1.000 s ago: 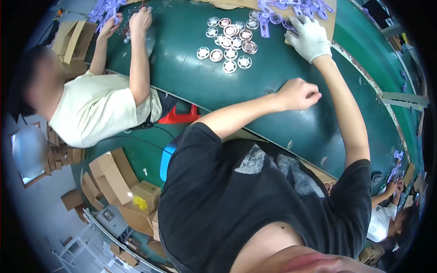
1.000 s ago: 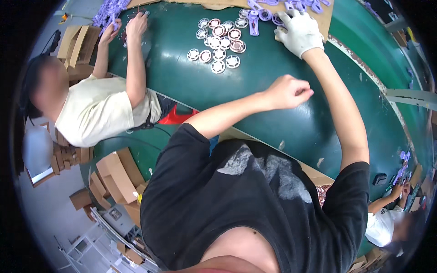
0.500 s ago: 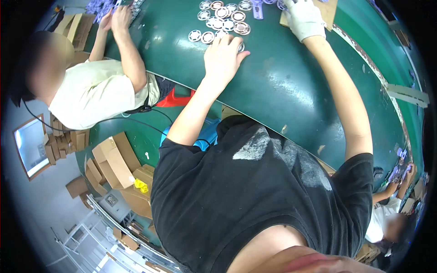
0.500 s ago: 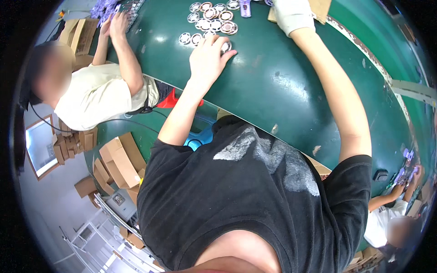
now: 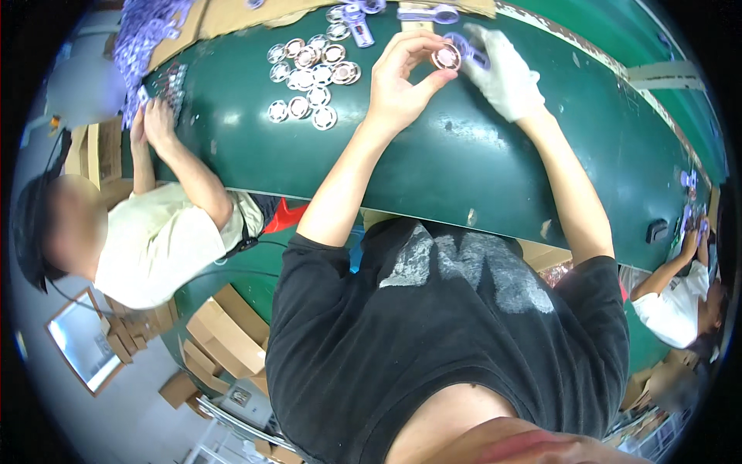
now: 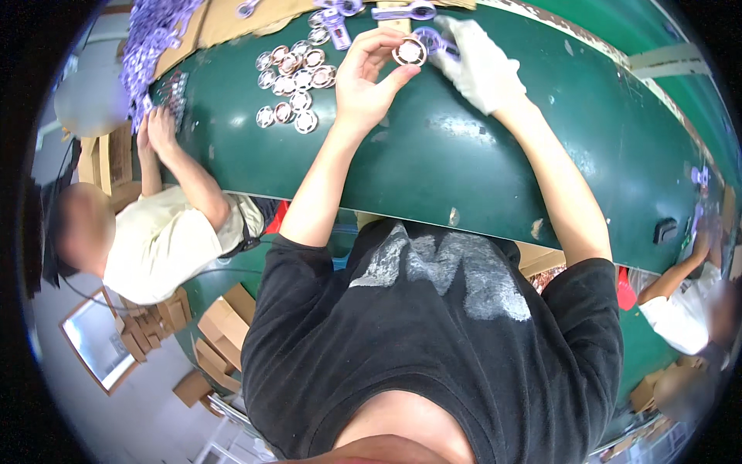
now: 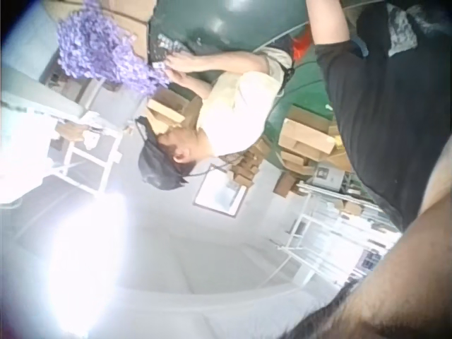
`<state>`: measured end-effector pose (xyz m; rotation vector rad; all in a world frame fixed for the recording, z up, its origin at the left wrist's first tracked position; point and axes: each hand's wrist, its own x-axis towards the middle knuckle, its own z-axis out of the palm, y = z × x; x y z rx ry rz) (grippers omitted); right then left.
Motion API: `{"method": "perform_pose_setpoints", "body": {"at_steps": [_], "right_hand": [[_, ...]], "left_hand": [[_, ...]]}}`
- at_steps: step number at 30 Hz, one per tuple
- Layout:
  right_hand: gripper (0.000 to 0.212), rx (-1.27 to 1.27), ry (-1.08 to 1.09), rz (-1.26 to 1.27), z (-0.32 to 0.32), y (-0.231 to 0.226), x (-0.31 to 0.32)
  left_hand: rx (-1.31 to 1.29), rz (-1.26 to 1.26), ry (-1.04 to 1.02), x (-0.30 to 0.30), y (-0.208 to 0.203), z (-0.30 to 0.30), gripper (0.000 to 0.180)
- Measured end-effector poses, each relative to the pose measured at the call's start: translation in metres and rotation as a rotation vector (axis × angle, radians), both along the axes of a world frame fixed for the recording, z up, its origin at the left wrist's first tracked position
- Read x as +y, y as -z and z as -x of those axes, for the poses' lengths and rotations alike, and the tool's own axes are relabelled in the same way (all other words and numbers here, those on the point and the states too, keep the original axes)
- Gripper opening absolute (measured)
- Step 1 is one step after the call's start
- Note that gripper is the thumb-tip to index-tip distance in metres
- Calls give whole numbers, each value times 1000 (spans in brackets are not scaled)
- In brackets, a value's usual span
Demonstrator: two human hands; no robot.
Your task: The person assembles small circular electronic components into purple plastic housings by hand, taking the components from a cardboard box and inserting them into the housings.
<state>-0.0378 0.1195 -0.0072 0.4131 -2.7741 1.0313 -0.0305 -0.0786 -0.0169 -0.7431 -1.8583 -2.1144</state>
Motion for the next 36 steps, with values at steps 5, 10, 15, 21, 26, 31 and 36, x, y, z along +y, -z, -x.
{"method": "perform_pose_setpoints", "body": {"at_steps": [5,10,15,21,26,31,36], "right_hand": [[55,-91,30,-65,-46,5,31],[53,5,93,3,-61,20,36],[51,38,54,20,-55,25,35],[50,31,68,48,-57,20,34],[47,30,92,42,-56,24,33],[47,104,43,76,-53,24,34],[59,-24,64,106,-58,18,33]], "left_hand": [[211,443,50,23,18,14,44],[275,601,115,27,18,15,44],[317,604,87,28,23,16,40],[283,584,114,22,22,16,35],[187,518,149,26,23,15,37],[273,535,161,28,22,18,35],[71,473,205,26,17,11,33]]}}
